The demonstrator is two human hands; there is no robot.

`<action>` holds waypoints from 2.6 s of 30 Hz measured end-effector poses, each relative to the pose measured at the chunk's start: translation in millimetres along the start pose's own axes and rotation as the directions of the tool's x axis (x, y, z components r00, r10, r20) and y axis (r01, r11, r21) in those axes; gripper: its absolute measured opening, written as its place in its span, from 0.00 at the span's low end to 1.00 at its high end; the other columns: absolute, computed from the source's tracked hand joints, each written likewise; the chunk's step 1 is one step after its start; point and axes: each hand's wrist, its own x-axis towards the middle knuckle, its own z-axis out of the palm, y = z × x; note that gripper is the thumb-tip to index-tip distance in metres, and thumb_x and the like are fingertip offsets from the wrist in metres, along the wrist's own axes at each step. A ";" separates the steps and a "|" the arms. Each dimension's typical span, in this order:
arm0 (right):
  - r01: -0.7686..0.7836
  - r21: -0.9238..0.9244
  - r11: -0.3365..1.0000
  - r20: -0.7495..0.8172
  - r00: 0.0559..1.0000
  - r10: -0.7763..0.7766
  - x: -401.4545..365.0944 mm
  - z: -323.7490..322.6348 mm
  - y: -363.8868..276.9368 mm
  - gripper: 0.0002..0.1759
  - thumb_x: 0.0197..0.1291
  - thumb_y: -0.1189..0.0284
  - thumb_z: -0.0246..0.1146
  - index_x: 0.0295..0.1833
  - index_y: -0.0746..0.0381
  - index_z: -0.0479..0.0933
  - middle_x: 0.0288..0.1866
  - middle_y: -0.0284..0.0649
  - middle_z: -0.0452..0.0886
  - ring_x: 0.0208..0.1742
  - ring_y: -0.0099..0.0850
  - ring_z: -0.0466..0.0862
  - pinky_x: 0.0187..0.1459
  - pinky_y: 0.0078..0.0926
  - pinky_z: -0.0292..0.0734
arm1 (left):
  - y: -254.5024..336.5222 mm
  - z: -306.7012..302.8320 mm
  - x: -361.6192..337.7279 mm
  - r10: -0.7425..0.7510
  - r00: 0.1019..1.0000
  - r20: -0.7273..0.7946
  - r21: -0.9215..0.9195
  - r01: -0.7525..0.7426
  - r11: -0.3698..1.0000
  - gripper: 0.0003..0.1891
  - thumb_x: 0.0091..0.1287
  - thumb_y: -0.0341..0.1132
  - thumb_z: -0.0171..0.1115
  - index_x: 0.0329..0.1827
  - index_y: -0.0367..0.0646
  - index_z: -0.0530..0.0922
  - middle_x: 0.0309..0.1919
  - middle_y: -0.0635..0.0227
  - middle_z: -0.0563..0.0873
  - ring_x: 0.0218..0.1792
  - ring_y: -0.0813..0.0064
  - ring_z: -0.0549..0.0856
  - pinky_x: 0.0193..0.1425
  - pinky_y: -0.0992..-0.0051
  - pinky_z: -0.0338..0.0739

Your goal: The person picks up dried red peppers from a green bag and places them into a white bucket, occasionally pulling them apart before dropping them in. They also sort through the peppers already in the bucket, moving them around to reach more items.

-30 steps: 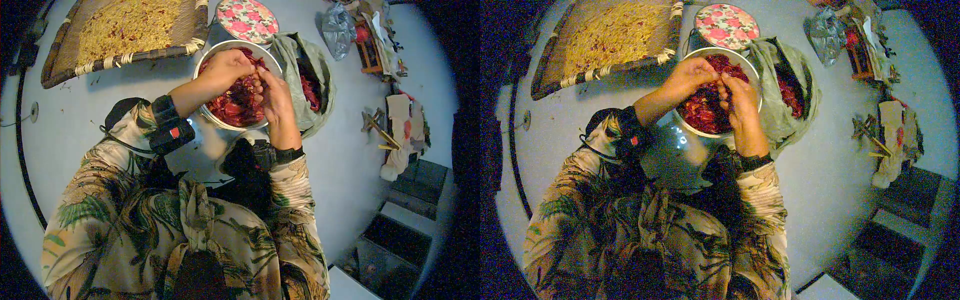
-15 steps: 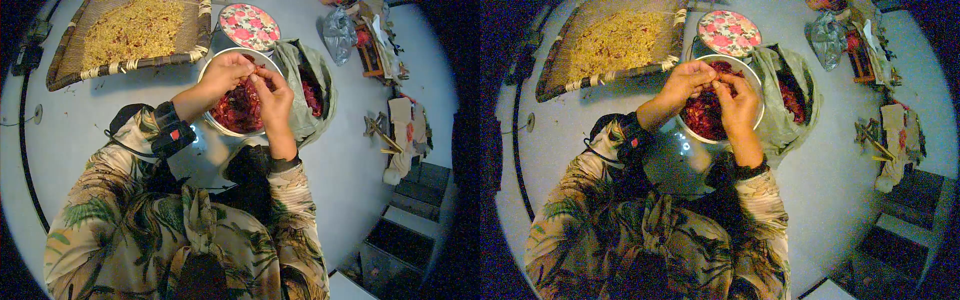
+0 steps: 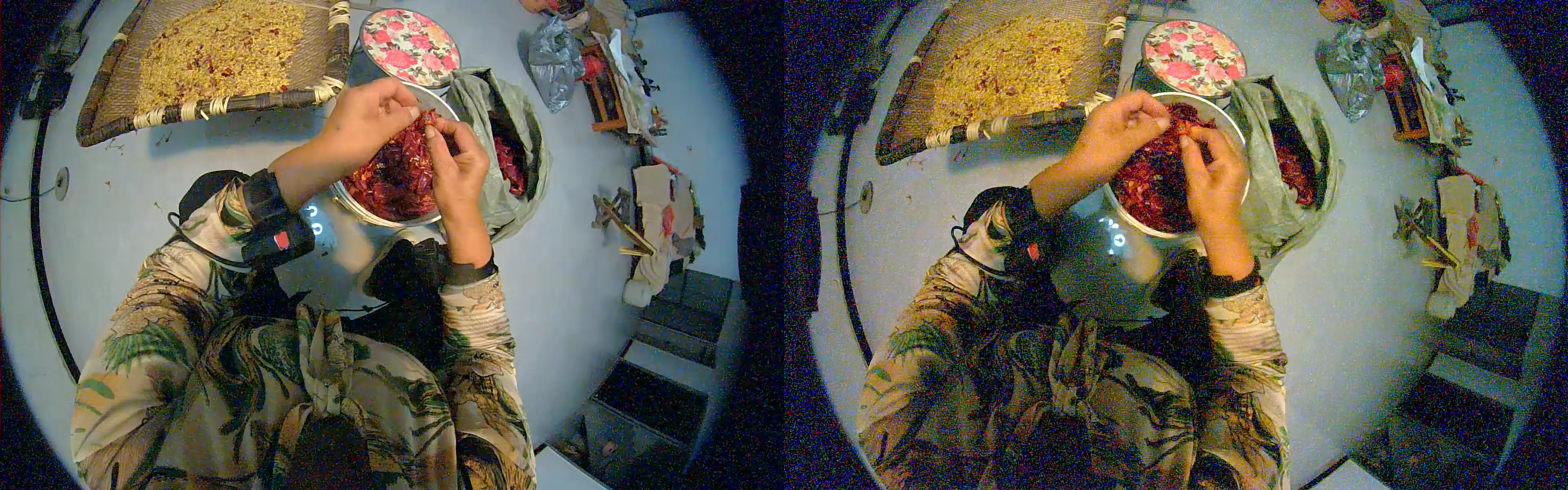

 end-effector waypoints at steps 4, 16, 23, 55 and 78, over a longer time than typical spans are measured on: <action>0.102 -0.140 0.985 0.045 0.994 -0.097 1.3 -5.0 -8.1 0.06 0.54 0.74 0.62 0.37 0.65 0.77 0.34 0.47 0.80 0.37 0.41 0.81 0.38 0.33 0.74 | 13.6 -0.6 -6.6 0.051 0.995 0.081 0.280 -0.072 0.957 0.07 0.62 0.34 0.61 0.37 0.40 0.76 0.27 0.73 0.80 0.29 0.86 0.76 0.32 0.80 0.73; 0.304 -0.282 0.910 0.173 0.949 -0.264 2.3 -11.7 -14.2 0.05 0.53 0.75 0.61 0.36 0.64 0.76 0.32 0.46 0.77 0.34 0.46 0.78 0.35 0.38 0.73 | 10.8 -0.2 -7.2 0.186 0.973 0.135 0.421 -0.227 0.878 0.08 0.62 0.35 0.58 0.38 0.39 0.75 0.28 0.62 0.81 0.29 0.71 0.81 0.34 0.72 0.75; 0.406 -0.313 0.859 0.233 0.909 -0.345 1.9 -12.2 -13.2 0.05 0.52 0.76 0.61 0.35 0.63 0.75 0.31 0.46 0.76 0.33 0.46 0.77 0.34 0.38 0.73 | 10.0 -6.2 -7.5 0.133 0.963 0.236 0.485 -0.236 0.842 0.10 0.62 0.37 0.57 0.38 0.39 0.73 0.30 0.55 0.81 0.33 0.57 0.81 0.37 0.64 0.74; -0.251 0.261 0.932 0.259 0.948 0.183 -2.2 -10.2 -11.1 0.07 0.58 0.74 0.60 0.37 0.67 0.77 0.35 0.37 0.79 0.39 0.26 0.78 0.44 0.21 0.71 | -0.1 -10.3 -5.0 -0.287 0.892 0.350 -0.385 0.416 0.824 0.05 0.63 0.36 0.56 0.36 0.44 0.74 0.22 0.78 0.73 0.17 0.90 0.65 0.17 0.87 0.56; 0.331 -0.323 0.887 0.326 0.918 -0.223 -3.1 -0.3 -21.9 0.04 0.53 0.75 0.60 0.35 0.62 0.75 0.33 0.46 0.77 0.34 0.45 0.78 0.35 0.37 0.73 | -21.0 -12.7 -10.1 -0.054 0.979 0.197 0.263 0.000 0.965 0.08 0.58 0.36 0.61 0.30 0.41 0.75 0.25 0.67 0.79 0.30 0.78 0.76 0.35 0.75 0.72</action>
